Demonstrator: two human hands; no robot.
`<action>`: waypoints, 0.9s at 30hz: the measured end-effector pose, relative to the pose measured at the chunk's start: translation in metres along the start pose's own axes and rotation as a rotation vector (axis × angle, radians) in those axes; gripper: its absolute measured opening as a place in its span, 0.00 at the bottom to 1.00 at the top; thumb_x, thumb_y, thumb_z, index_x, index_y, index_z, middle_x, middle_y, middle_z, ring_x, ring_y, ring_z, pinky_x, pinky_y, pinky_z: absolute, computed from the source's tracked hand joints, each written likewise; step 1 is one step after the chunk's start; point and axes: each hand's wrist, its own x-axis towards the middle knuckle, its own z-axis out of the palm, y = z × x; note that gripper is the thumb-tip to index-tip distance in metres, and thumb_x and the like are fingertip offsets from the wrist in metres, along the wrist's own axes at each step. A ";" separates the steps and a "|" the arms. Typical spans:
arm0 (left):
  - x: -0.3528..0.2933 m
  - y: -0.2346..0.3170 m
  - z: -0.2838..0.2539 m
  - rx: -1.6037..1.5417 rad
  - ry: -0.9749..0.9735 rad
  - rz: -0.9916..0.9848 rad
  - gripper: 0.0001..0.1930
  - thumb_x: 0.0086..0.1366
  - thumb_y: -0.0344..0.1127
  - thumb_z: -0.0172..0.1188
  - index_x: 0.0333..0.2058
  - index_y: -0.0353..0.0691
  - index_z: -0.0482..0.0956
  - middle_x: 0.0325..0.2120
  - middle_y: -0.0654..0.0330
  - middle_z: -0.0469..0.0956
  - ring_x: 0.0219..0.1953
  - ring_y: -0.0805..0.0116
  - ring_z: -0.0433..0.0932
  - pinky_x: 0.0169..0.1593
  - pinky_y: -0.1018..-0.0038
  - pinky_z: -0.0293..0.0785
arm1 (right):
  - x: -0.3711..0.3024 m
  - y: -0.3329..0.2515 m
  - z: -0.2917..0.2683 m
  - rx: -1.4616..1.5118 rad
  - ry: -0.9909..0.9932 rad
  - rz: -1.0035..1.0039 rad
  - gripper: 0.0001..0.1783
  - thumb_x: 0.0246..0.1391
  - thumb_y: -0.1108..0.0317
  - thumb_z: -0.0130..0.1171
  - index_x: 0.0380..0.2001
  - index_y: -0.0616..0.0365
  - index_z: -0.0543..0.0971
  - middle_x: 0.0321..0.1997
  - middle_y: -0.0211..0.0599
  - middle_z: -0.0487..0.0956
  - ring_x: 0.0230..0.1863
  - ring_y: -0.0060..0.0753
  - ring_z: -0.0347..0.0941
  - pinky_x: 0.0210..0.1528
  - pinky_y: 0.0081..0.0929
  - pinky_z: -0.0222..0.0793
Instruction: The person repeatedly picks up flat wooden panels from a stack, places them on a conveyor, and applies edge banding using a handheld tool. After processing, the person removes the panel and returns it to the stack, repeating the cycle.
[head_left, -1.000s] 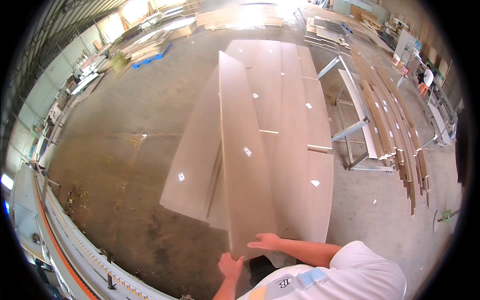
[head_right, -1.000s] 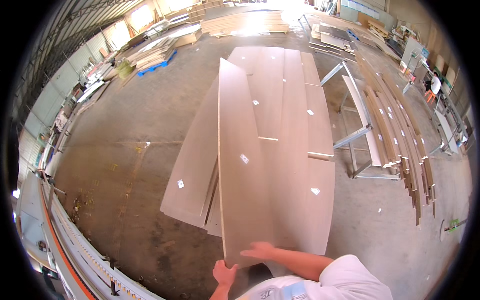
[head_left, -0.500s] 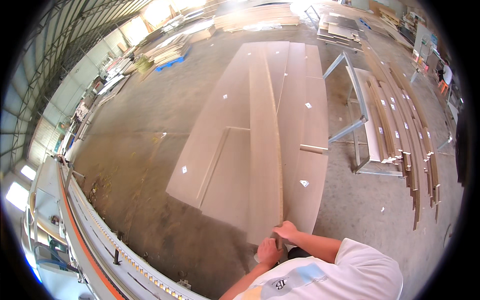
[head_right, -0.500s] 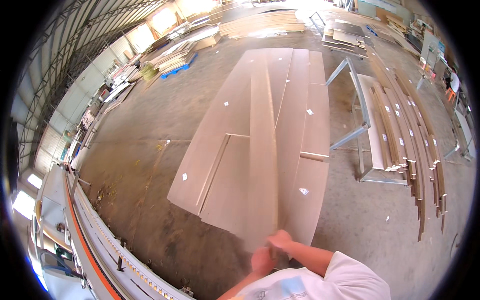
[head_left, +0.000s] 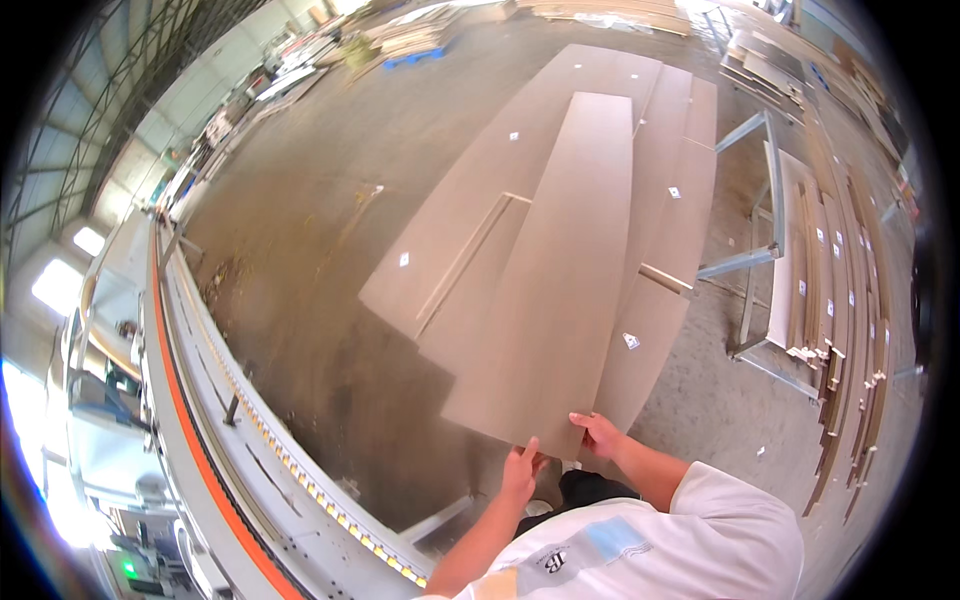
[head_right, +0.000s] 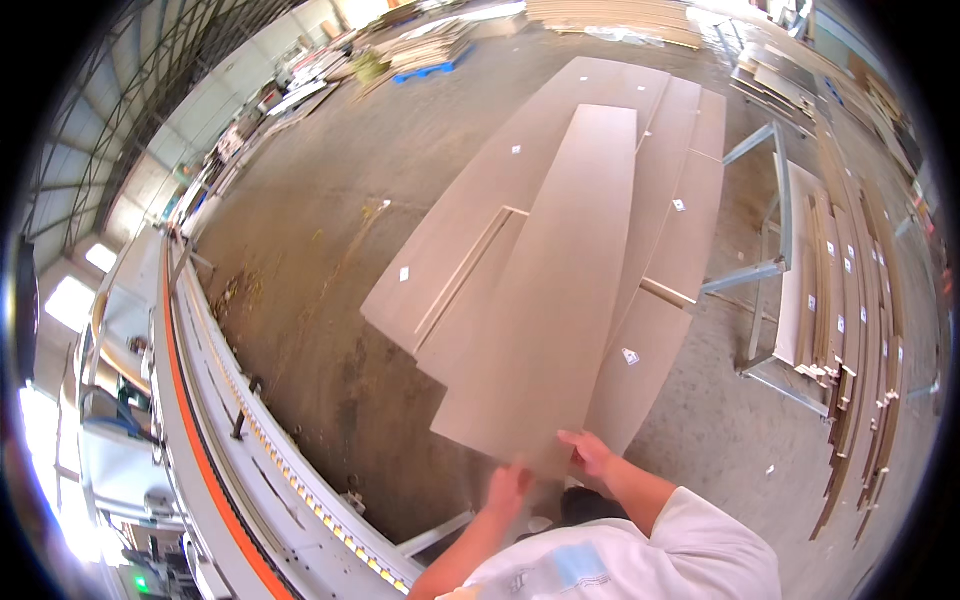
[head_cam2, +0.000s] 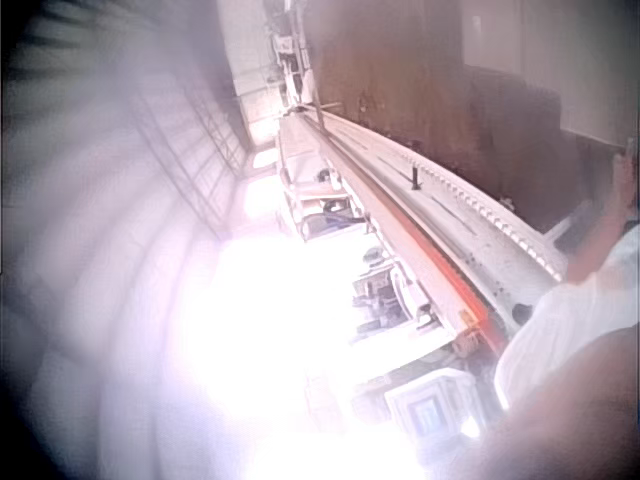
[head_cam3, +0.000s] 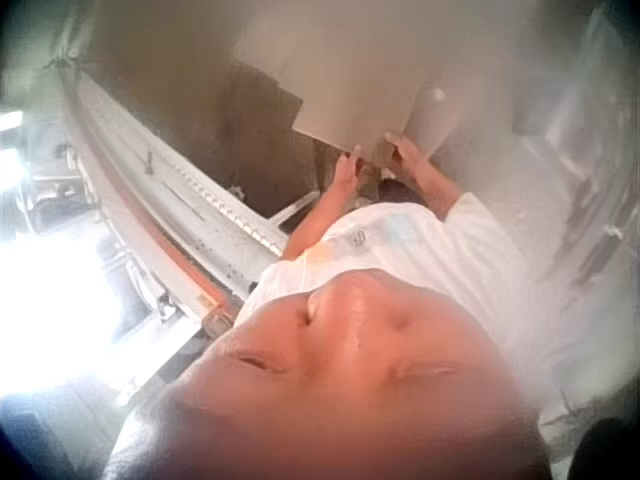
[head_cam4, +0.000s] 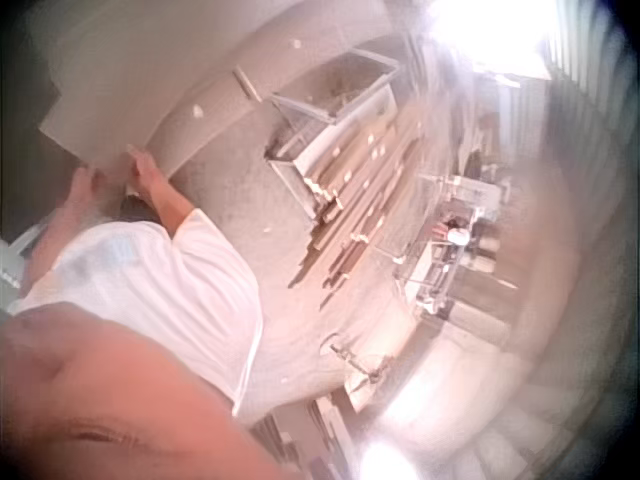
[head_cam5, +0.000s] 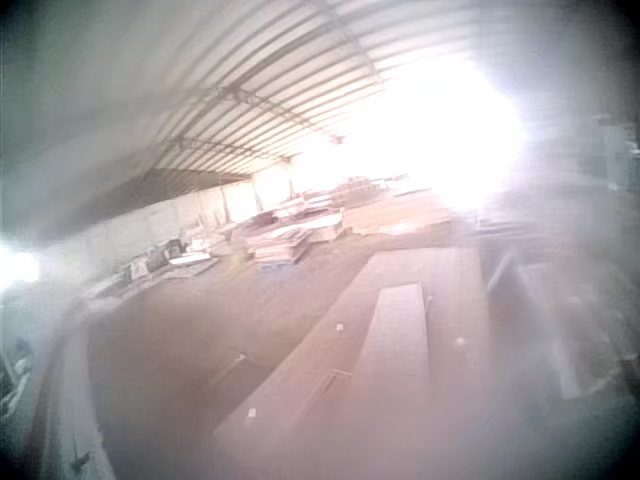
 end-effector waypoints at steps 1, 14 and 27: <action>0.005 -0.003 0.004 -0.019 0.044 -0.001 0.17 0.72 0.40 0.63 0.53 0.37 0.76 0.45 0.60 0.81 0.43 0.68 0.82 0.41 0.71 0.79 | -0.004 0.001 0.000 0.026 -0.044 -0.002 0.17 0.66 0.60 0.62 0.53 0.56 0.79 0.51 0.34 0.83 0.50 0.33 0.81 0.55 0.36 0.76; -0.175 -0.089 -0.059 -0.156 0.446 0.235 0.12 0.64 0.33 0.70 0.43 0.35 0.81 0.36 0.60 0.83 0.36 0.68 0.82 0.37 0.70 0.79 | -0.087 0.098 -0.021 -0.246 -0.117 0.183 0.23 0.68 0.51 0.57 0.58 0.53 0.76 0.54 0.32 0.82 0.53 0.32 0.80 0.54 0.37 0.77; -0.439 -0.282 -0.226 -0.563 1.006 0.421 0.11 0.68 0.32 0.63 0.44 0.30 0.82 0.34 0.59 0.83 0.35 0.68 0.81 0.40 0.69 0.79 | -0.140 0.138 -0.041 -0.529 0.053 0.223 0.24 0.65 0.45 0.58 0.53 0.50 0.75 0.58 0.29 0.79 0.53 0.31 0.78 0.50 0.33 0.73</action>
